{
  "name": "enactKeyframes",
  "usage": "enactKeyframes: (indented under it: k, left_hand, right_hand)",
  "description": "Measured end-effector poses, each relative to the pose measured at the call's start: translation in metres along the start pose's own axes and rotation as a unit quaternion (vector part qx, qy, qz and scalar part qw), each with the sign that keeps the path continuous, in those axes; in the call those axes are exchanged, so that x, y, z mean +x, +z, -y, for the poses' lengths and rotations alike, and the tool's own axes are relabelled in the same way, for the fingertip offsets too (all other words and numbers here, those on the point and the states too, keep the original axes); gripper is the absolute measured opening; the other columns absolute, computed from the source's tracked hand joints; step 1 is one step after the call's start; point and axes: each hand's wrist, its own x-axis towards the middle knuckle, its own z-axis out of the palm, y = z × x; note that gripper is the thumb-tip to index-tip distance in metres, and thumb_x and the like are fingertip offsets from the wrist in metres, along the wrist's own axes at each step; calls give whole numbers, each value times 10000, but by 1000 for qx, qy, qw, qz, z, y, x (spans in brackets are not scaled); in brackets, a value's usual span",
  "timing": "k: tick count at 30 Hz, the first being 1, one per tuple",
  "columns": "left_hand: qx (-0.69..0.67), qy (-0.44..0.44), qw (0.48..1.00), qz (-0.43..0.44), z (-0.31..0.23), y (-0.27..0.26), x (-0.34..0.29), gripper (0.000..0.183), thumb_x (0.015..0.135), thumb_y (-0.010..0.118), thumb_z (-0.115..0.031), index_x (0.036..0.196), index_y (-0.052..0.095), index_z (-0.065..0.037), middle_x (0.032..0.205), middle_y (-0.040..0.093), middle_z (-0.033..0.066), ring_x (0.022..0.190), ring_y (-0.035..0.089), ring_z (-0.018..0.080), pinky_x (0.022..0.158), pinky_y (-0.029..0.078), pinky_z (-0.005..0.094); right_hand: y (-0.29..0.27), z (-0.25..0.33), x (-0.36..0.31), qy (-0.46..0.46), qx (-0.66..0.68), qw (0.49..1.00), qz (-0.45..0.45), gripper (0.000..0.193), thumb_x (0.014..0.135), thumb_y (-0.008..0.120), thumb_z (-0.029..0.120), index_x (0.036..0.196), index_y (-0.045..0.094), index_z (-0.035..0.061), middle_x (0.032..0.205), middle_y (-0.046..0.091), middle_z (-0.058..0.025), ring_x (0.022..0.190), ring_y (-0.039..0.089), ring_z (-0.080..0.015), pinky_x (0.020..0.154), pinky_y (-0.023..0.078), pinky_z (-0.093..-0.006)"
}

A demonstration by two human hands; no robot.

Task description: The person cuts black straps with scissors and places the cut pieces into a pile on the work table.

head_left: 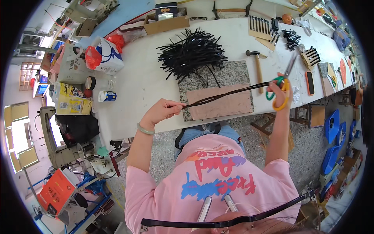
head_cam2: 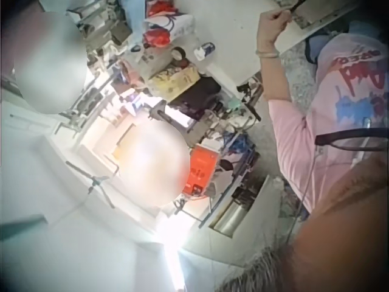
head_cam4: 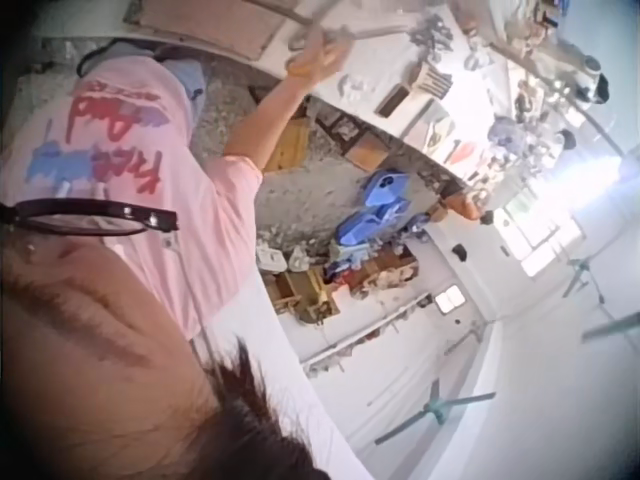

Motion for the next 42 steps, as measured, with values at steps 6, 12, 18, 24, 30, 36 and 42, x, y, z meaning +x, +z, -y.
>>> enactKeyframes:
  k: [6,12,18,24,30,36,42]
  left_hand:
    - [-50,-44,998,7,57,-37,-3,271,863,606,-162,1060,632,21,661,545,-21,524,401,36,478,347,197]
    - [-16,-82,996,-12,94,-58,0,232,897,561,-197,972,629,12,707,570,4,537,447,56,500,394,200]
    - [-377,-74,909,-162,91,-10,22,215,936,488,-254,971,549,-51,780,606,36,614,554,117,575,473,249]
    - [-570,-15,818,-82,68,61,37,211,956,425,-271,975,542,-96,932,619,51,893,579,195,822,453,366]
    - [-580,-24,809,-86,78,76,47,245,971,377,-295,984,530,-103,913,582,7,873,544,160,836,423,356]
    - [-594,-72,793,-115,80,71,45,194,961,425,-245,1004,536,-92,770,509,-4,698,512,131,695,453,295]
    - [-60,105,957,-262,56,51,12,218,948,476,-210,1018,537,-12,657,477,-9,561,439,75,524,397,232]
  right_hand:
    - [-35,-33,14,32,-22,997,-68,476,727,627,-61,1170,452,-71,752,566,-74,581,589,-173,573,503,-261]
    - [-14,-35,15,19,-41,995,-87,456,740,623,-45,1164,456,-64,731,576,-75,582,588,-166,577,498,-254]
    - [80,-53,-24,15,76,997,-17,440,739,638,-74,1130,456,11,749,553,-49,641,564,-147,594,501,-276]
    - [172,-109,-112,3,41,991,131,389,756,674,12,1098,492,45,799,600,-29,679,610,-149,612,503,-276]
    - [173,-102,-128,-166,-179,937,248,357,760,655,-3,1080,498,8,860,647,-90,757,648,-176,679,517,-278]
    - [167,-78,-138,-138,-211,908,334,413,752,687,68,1123,506,48,856,632,-119,752,636,-232,681,502,-306]
    - [170,-82,-129,169,64,958,225,491,761,680,40,1188,437,36,860,612,-53,764,591,-129,693,491,-266]
